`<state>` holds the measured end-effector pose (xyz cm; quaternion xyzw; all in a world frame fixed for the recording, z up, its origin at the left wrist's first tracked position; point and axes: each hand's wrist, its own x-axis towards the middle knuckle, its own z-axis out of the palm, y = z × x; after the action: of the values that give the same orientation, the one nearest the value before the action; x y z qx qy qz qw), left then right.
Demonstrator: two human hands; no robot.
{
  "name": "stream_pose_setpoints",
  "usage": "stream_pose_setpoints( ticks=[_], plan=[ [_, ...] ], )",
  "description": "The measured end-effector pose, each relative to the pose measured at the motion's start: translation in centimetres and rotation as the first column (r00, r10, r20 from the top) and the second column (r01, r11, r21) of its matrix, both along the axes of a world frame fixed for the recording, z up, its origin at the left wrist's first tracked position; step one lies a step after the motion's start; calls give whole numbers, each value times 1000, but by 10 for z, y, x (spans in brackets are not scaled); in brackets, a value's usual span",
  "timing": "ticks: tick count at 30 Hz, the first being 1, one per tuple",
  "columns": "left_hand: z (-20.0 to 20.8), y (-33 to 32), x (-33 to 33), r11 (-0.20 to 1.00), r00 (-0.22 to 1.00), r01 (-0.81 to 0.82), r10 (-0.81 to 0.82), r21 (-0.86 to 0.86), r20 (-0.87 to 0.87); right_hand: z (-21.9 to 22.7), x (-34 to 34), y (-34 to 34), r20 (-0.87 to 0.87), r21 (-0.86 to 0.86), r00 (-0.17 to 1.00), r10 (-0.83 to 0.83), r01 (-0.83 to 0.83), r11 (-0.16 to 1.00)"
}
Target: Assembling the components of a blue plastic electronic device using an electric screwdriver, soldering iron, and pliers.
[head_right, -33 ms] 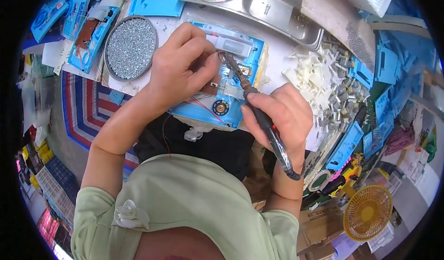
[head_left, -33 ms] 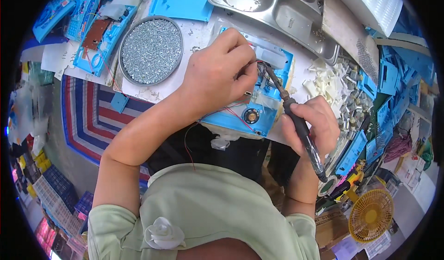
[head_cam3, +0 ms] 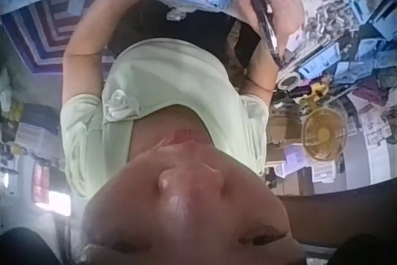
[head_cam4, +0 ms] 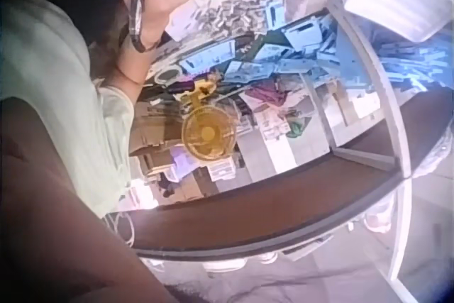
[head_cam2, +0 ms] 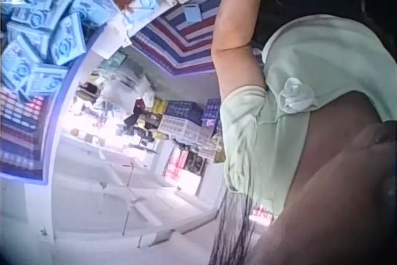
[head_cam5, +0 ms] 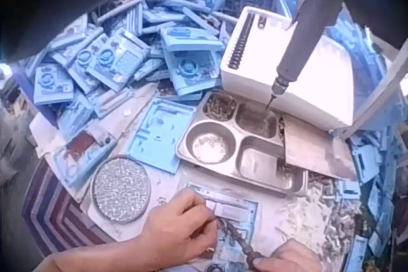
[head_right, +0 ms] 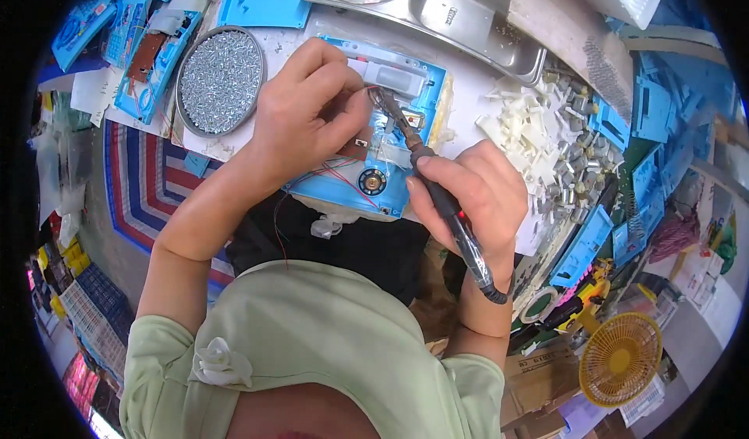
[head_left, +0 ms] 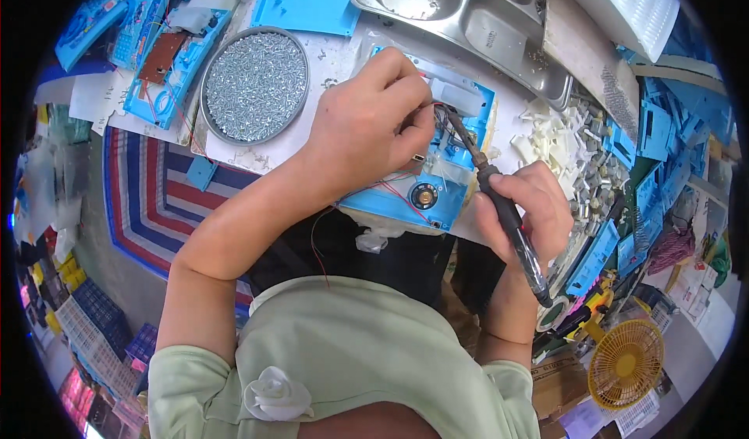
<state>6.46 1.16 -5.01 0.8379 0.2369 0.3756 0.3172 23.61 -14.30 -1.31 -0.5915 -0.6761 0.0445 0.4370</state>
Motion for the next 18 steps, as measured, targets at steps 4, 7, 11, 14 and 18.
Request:
stream_pose_setpoints(
  ticks=[4, 7, 11, 14, 18],
  plan=[
    [-1, 0, 0, 1000, 1000, -2, 2, 2, 5, 1, -1, 2, -13, 3, 1000, 8, -8, 1000],
    [-2, 0, 0, 1000, 1000, 0, 0, 11, -1, 0, 0, 1, -41, 2, 999, 5, -5, 1000],
    [0, 1, 1, 1000, 1000, 9, -9, 30, 6, -1, 2, 1, -65, 6, 998, 0, 0, 1000],
    [0, 0, 1, 999, 1000, 18, -18, 28, 1, -2, 1, 0, -100, 2, 995, -12, 12, 1000],
    [0, 1, 1, 999, 1000, 16, -16, 44, 0, 0, 1, -2, -67, -15, 998, -1, 0, 1000]
  ],
)
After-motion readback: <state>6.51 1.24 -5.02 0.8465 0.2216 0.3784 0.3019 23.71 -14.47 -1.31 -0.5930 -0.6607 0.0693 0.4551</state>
